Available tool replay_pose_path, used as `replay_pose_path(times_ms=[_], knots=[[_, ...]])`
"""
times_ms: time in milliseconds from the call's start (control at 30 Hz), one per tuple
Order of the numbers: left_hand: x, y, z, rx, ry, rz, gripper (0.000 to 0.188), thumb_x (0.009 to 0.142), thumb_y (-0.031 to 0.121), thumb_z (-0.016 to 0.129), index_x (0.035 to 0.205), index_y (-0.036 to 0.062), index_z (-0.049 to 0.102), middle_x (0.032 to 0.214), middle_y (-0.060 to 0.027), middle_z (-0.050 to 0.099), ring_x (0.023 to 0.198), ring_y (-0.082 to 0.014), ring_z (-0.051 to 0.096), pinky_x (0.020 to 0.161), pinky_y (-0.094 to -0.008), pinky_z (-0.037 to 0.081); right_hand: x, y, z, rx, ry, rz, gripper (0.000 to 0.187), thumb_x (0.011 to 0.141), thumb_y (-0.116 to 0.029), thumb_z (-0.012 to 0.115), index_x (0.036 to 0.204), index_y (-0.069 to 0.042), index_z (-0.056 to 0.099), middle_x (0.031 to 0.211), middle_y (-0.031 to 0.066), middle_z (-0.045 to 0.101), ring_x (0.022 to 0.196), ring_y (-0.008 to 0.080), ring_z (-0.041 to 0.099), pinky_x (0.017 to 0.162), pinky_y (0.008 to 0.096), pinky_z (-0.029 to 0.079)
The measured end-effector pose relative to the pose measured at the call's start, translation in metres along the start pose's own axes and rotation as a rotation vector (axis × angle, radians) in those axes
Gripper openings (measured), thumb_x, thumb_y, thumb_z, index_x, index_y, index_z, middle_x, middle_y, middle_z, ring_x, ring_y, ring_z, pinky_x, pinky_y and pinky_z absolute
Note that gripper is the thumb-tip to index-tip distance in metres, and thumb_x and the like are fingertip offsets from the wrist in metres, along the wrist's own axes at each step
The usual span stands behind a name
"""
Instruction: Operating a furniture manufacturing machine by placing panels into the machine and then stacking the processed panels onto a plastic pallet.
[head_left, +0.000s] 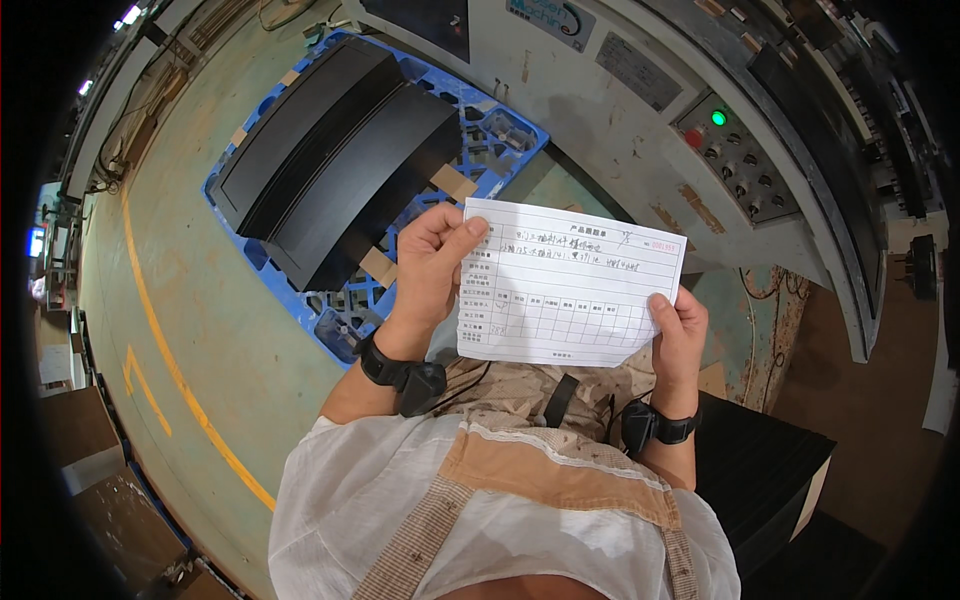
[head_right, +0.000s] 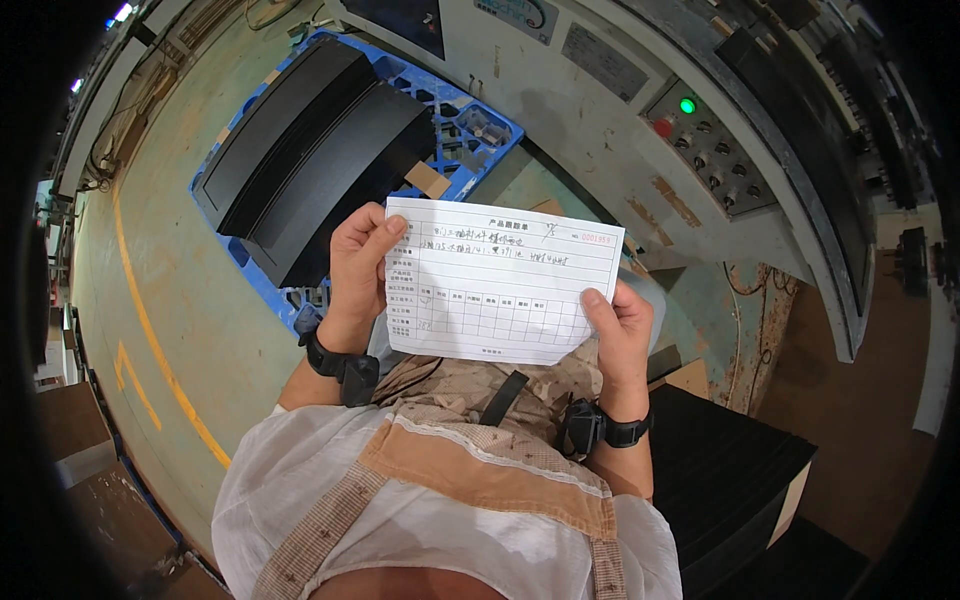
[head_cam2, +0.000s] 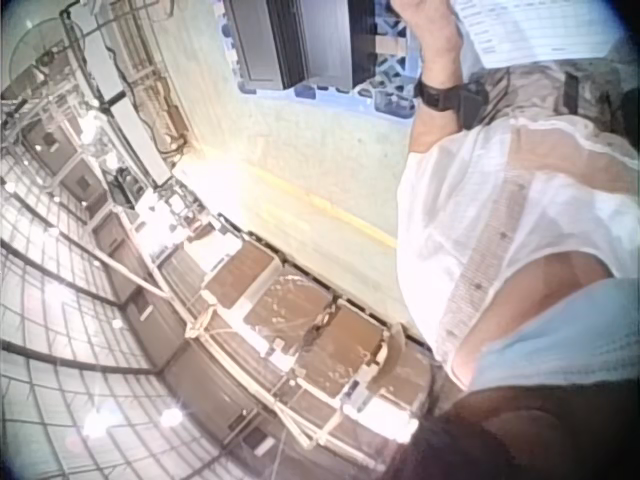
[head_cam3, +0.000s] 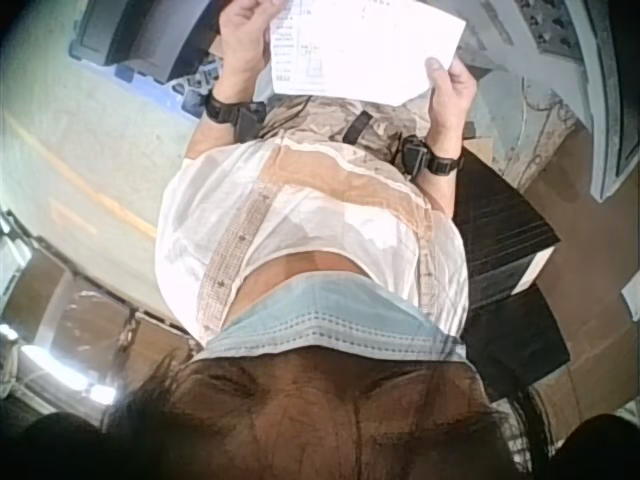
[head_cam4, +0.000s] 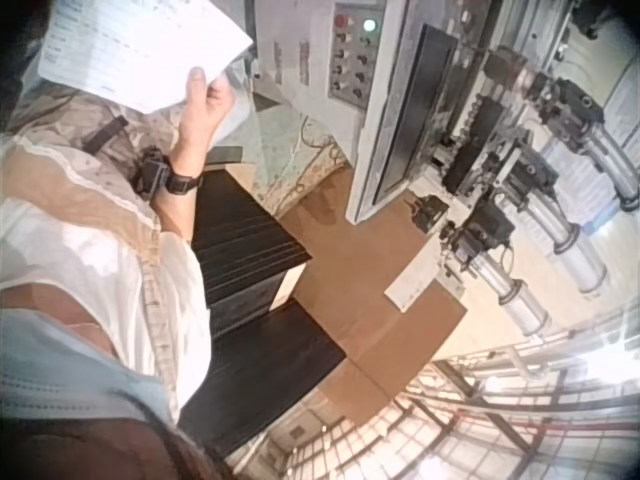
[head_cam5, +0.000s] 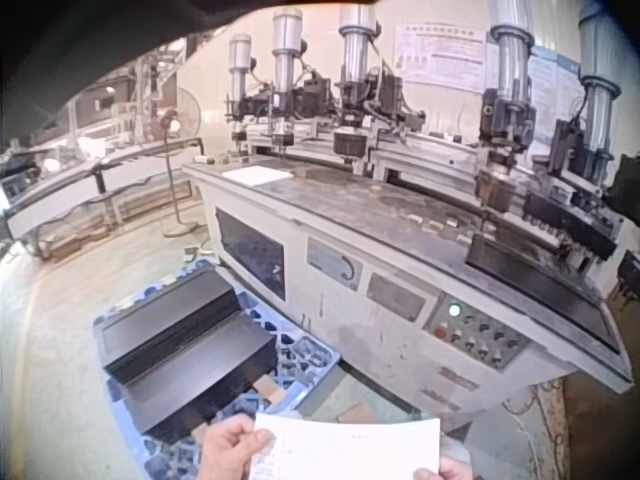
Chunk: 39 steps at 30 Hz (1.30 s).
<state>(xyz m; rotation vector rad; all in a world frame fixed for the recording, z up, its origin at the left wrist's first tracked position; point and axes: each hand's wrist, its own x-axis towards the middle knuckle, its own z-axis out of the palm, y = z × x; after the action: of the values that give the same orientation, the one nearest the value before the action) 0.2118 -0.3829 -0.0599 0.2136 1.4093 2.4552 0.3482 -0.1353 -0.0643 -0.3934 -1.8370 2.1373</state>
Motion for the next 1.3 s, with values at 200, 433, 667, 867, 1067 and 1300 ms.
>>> replay_pose_path(times_ms=[200,433,667,867,1067,1300], knots=[[0.0,-0.001,-0.007,-0.011,-0.046,-0.021,0.013,0.09,0.012,0.064,0.082,0.0026,0.06,0.069,-0.0022,0.064,0.051,-0.0014,0.051,0.042,-0.0165,0.034,-0.001,-0.001,0.001,0.003,0.001,-0.001,0.022,0.09,-0.01,0.062,0.106,0.005,0.066,0.094,0.0055,0.069,0.081,0.0085,0.06,0.075,0.0238,0.047],[-0.001,0.002,0.0,-0.021,-0.038,0.016,0.013,0.091,0.011,0.063,0.082,0.0022,0.06,0.07,-0.0029,0.064,0.055,-0.0022,0.054,0.046,-0.0163,0.039,0.001,-0.001,0.0,-0.009,-0.005,-0.002,0.023,0.09,-0.011,0.062,0.105,0.005,0.066,0.093,0.0055,0.069,0.081,0.0084,0.059,0.075,0.0239,0.047],[-0.001,0.003,0.0,-0.015,-0.042,0.027,0.013,0.091,0.011,0.063,0.082,0.002,0.06,0.071,-0.0031,0.065,0.057,-0.002,0.054,0.048,-0.0163,0.039,0.001,-0.003,0.0,-0.004,-0.016,-0.006,0.021,0.09,-0.011,0.062,0.104,0.005,0.066,0.093,0.0053,0.068,0.081,0.0083,0.059,0.075,0.0239,0.046],[-0.002,0.007,0.005,0.009,-0.001,0.026,0.015,0.091,0.011,0.063,0.078,0.0044,0.058,0.066,-0.0004,0.06,0.051,-0.0005,0.048,0.044,-0.0157,0.035,0.0,-0.005,-0.001,-0.004,-0.014,-0.005,0.021,0.09,-0.01,0.062,0.104,0.005,0.066,0.093,0.0049,0.068,0.08,0.0081,0.059,0.074,0.0237,0.046],[-0.003,0.007,0.002,0.002,-0.037,0.016,0.013,0.09,0.011,0.064,0.081,0.0025,0.06,0.071,-0.0022,0.064,0.056,-0.0018,0.053,0.048,-0.016,0.038,0.0,-0.004,-0.001,-0.003,-0.013,-0.005,0.019,0.09,-0.009,0.061,0.103,0.005,0.067,0.093,0.0049,0.068,0.08,0.008,0.058,0.074,0.0236,0.046],[-0.004,0.0,-0.002,0.082,0.006,0.012,0.013,0.09,0.011,0.064,0.081,0.0033,0.06,0.068,0.0006,0.062,0.051,0.0008,0.045,0.044,-0.0165,0.03,-0.001,0.001,-0.004,0.022,-0.005,0.005,0.019,0.09,-0.009,0.061,0.103,0.004,0.067,0.092,0.0039,0.068,0.08,0.0078,0.058,0.074,0.0232,0.046]])
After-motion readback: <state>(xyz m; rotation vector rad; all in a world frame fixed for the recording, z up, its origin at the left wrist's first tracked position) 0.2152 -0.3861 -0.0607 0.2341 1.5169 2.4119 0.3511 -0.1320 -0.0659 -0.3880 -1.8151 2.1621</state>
